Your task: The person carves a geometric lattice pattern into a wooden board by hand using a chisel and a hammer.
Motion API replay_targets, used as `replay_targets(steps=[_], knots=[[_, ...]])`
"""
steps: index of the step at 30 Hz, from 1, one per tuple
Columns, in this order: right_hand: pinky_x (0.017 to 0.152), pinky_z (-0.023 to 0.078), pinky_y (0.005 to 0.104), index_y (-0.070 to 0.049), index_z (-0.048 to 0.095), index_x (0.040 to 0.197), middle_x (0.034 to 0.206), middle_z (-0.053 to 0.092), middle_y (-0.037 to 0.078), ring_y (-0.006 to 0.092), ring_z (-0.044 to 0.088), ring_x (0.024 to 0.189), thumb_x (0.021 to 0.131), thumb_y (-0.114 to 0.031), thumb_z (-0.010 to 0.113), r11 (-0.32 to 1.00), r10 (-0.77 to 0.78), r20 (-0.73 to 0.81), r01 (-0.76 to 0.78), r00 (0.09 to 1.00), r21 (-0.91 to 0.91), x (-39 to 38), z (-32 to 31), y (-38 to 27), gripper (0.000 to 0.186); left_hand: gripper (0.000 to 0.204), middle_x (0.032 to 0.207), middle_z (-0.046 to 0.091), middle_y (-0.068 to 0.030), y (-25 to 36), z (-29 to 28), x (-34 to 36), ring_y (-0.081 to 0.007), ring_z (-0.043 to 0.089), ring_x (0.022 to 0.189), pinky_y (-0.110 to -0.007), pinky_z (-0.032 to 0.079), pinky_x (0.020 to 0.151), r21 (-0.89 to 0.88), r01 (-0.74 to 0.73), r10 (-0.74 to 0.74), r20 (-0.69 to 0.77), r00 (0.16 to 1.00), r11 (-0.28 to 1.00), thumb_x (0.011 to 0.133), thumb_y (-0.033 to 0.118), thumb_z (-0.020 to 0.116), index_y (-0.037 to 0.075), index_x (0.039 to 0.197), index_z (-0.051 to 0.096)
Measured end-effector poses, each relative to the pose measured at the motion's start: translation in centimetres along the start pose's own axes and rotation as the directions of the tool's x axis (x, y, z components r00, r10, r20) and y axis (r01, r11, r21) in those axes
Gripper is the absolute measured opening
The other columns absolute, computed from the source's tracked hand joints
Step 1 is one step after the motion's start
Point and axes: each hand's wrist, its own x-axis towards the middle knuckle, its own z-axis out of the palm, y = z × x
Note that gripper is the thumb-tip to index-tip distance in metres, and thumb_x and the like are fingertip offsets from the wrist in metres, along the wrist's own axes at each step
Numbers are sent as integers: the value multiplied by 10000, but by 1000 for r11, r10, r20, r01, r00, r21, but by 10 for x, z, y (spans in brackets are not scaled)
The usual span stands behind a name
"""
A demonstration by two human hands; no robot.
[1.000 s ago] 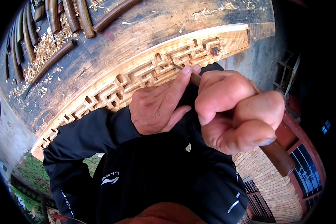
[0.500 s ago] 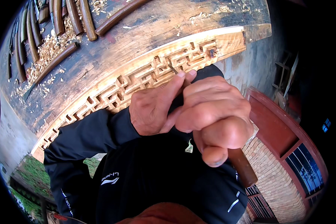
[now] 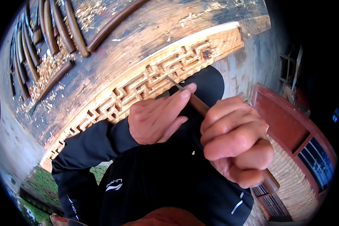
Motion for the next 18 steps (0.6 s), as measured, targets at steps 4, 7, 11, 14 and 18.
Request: replay_targets(steps=[4,7,11,14,18], knots=[[409,304,215,-181,406,790,632,589,-43,46,435,382,1150,-509,468,996,-74,-253,62,965,-57,-4,-6,-26,491,687,1130,804,-235,4,-6,0,-180,671,566,-276,477,476,-34,-120,121,33,992,992,844,21,850,-137,1446,557],[460,313,202,-208,396,774,632,564,-61,38,400,390,1146,-510,473,993,6,-382,-49,924,-103,-2,-22,-38,485,564,1012,803,-227,21,-6,3,-201,653,533,-297,450,453,-147,-68,65,-23,998,987,872,18,846,-117,1365,608],[453,317,223,-217,397,740,705,579,-15,56,445,433,1164,-511,375,989,133,-300,-106,944,105,-15,-58,-30,516,960,859,761,-147,60,-28,16,-212,686,554,-340,598,525,-288,-59,87,87,992,956,925,112,869,69,1644,234],[475,334,245,-201,402,787,753,577,30,84,442,469,1185,-498,304,994,53,-413,-9,909,107,-29,-65,-7,506,1073,831,754,-95,87,-31,17,-209,698,562,-332,626,555,-332,13,24,109,994,943,940,153,863,239,1724,134],[542,360,254,-189,399,891,838,607,54,99,443,519,1196,-512,224,960,189,-137,-154,972,234,-31,-90,-5,477,893,788,751,-67,106,-19,23,-190,688,556,-290,590,530,-314,-13,5,-28,1000,949,896,186,900,151,1614,370]])
